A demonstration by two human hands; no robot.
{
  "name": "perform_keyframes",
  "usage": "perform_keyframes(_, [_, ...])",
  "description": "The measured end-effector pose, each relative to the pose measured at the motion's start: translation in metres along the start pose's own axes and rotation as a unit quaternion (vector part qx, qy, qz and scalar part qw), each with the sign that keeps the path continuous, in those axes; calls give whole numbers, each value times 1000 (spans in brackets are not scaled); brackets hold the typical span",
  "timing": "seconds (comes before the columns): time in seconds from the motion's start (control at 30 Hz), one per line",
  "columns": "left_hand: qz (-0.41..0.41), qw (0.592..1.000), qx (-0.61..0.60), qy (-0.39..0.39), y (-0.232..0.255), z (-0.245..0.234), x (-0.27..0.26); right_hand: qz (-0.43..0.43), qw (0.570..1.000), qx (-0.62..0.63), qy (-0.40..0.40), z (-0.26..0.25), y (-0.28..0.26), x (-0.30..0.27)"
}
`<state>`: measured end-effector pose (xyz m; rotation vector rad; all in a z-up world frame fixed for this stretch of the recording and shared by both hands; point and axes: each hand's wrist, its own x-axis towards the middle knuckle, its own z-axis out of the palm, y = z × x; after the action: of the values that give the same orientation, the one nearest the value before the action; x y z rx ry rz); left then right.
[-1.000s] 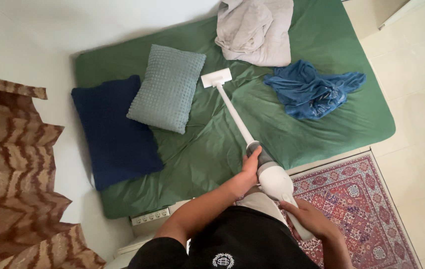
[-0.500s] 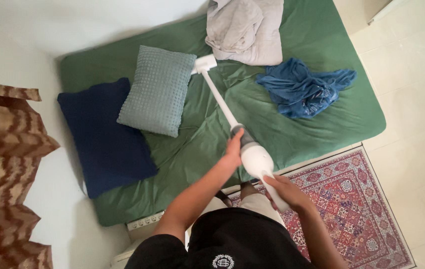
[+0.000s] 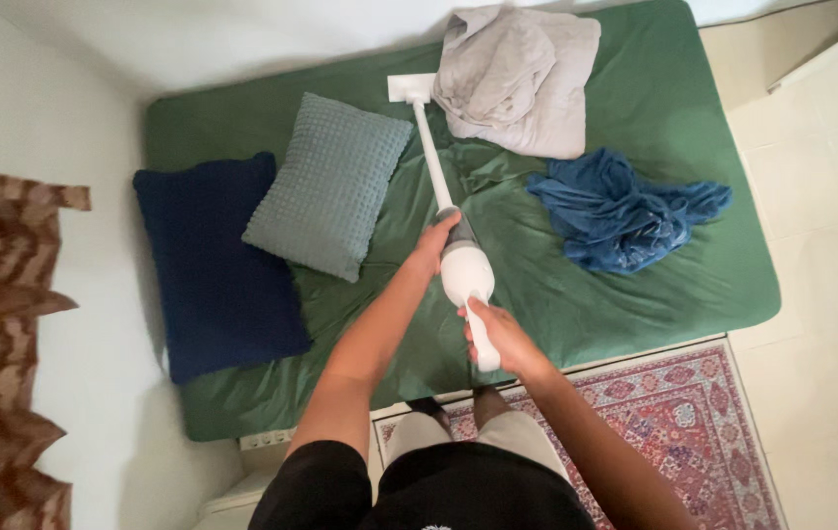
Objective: The person uses a handheld vacuum cleaner to clean a patterned rug and a green mattress in a bedroom. They move the vacuum head back and forth across the surfaces, covering the rug and the mattress area.
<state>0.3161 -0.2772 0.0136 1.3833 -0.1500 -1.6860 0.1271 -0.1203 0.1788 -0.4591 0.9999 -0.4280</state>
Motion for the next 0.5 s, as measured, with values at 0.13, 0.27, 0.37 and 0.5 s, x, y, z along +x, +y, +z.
perform_keyframes(0.13, [12,1000,16,-9,31,26,42,-23,1000,-12,-4,-15,-37,32])
perform_keyframes(0.27, [15,1000,2,-19,66,40,69,-22,999,-26,-14,-16,-77,60])
perform_keyframes(0.37, [14,997,-44,-63,77,42,72,-14,999,-43,-18,-11,-88,65])
perform_keyframes(0.5, [-15,998,-37,-48,52,44,55,-2,998,-65,-3,-23,-74,46])
